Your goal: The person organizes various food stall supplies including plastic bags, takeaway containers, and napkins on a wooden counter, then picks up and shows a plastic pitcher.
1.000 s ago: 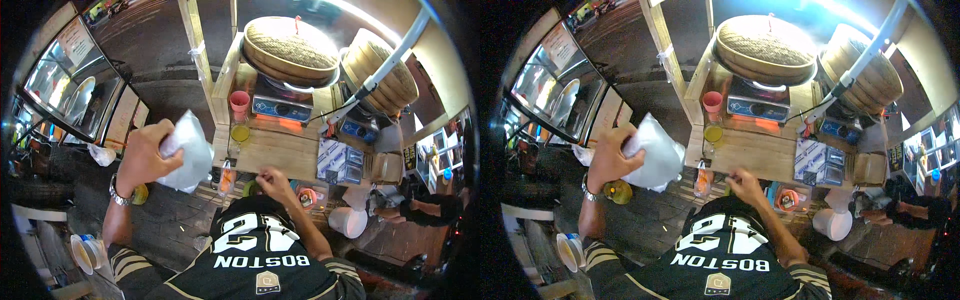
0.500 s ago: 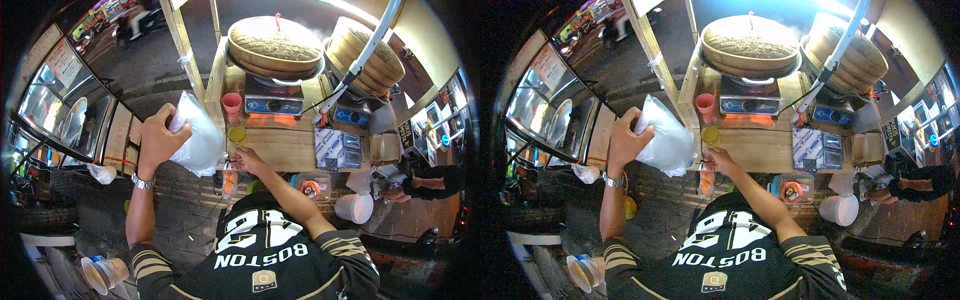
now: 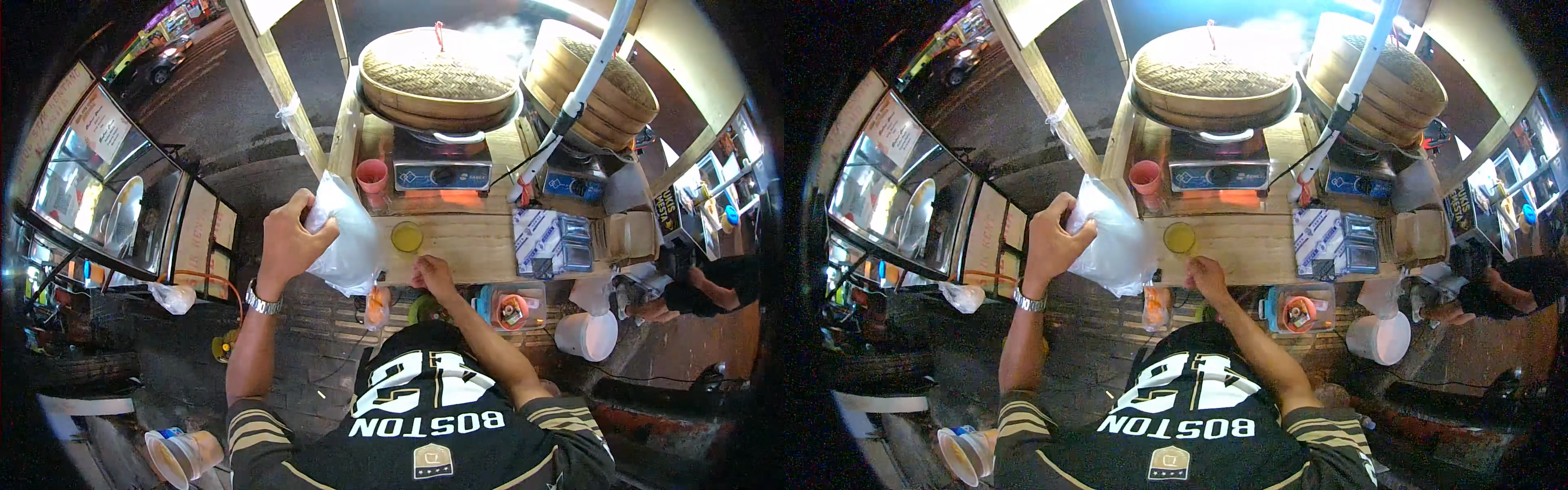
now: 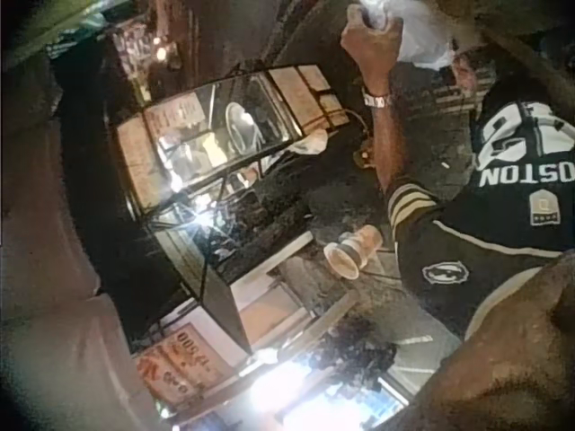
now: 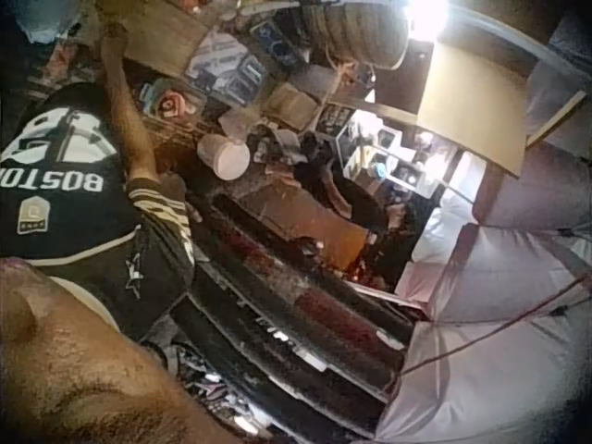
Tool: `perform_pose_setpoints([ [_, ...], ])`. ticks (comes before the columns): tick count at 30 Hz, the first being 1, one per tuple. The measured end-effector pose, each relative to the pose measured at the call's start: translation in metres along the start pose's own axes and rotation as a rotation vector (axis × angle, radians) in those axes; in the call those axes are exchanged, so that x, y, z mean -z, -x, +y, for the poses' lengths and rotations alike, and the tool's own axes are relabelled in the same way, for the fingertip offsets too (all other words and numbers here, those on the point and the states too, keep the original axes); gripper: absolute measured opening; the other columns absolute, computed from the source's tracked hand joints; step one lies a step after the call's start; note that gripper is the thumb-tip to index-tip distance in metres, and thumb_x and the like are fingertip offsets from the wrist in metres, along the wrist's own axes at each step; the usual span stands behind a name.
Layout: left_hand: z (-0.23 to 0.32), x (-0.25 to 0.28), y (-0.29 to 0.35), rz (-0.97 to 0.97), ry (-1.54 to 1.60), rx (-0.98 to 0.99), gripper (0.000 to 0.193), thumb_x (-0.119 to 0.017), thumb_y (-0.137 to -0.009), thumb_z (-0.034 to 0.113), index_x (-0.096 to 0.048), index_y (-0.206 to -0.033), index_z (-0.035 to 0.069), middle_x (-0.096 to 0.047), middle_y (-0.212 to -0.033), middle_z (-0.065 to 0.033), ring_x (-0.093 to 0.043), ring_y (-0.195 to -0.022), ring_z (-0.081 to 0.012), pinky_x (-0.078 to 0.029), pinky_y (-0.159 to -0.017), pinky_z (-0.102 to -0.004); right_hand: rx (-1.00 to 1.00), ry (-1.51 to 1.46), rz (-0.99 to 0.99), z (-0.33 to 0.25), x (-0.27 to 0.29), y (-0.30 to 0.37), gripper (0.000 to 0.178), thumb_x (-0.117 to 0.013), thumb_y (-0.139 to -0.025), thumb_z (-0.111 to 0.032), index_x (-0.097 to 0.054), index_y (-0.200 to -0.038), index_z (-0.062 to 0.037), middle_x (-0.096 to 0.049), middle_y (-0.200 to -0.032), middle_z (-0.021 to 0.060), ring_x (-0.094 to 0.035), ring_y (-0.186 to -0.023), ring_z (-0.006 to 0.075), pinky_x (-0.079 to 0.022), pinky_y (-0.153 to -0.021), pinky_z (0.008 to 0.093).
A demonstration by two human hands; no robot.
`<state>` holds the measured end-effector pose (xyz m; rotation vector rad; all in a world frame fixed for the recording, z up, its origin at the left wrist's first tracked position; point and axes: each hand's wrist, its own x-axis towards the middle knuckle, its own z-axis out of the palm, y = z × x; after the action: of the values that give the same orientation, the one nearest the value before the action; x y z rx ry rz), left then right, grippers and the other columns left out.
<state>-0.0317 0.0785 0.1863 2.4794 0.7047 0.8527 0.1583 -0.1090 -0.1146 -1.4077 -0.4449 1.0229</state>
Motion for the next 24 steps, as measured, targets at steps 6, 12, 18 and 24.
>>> perform_pose_setpoints([
  [6, 0.009, -0.016, -0.007, -0.014, -0.007, 0.015, 0.030, -0.074, -0.075, 0.023, -0.054, -0.081, 0.001, -0.054, -0.062, -0.0133, -0.051, -0.054, -0.0178, -0.045, -0.054, -0.0347, 0.044, -0.012, 0.043, 0.000, 0.045, 0.036, 0.034, -0.055, -0.101, -0.035, -0.060, -0.093, -0.0017, -0.062, -0.072, 0.0078, -0.066, -0.060, 0.0173, -0.057, -0.056, 0.0283],
  [12, 0.030, -0.027, -0.015, -0.061, -0.035, 0.028, 0.030, -0.075, -0.075, 0.025, -0.057, -0.083, 0.001, -0.059, -0.066, -0.0159, -0.060, -0.058, -0.0230, -0.049, -0.059, -0.0364, -0.024, 0.063, 0.199, -0.010, 0.087, 0.071, 0.033, -0.054, -0.102, -0.034, -0.059, -0.093, -0.0025, -0.063, -0.072, 0.0090, -0.064, -0.056, 0.0161, -0.054, -0.052, 0.0272],
  [18, 0.024, -0.037, -0.027, -0.019, -0.049, 0.046, 0.035, -0.073, -0.073, 0.030, -0.061, -0.088, 0.000, -0.065, -0.072, -0.0212, -0.069, -0.068, -0.0343, -0.052, -0.063, -0.0412, -0.034, 0.039, 0.204, -0.035, 0.111, 0.098, 0.033, -0.055, -0.101, -0.033, -0.059, -0.093, -0.0017, -0.063, -0.071, 0.0090, -0.063, -0.055, 0.0163, -0.051, -0.049, 0.0262],
  [24, 0.015, -0.063, -0.029, -0.006, -0.131, 0.056, 0.037, -0.072, -0.076, 0.032, -0.062, -0.093, 0.000, -0.066, -0.079, -0.0232, -0.068, -0.076, -0.0384, -0.053, -0.068, -0.0435, 0.035, 0.129, 0.172, -0.077, 0.124, 0.122, 0.032, -0.060, -0.099, -0.032, -0.062, -0.101, 0.0004, -0.062, -0.068, 0.0064, -0.061, -0.053, 0.0135, -0.049, -0.048, 0.0253],
])
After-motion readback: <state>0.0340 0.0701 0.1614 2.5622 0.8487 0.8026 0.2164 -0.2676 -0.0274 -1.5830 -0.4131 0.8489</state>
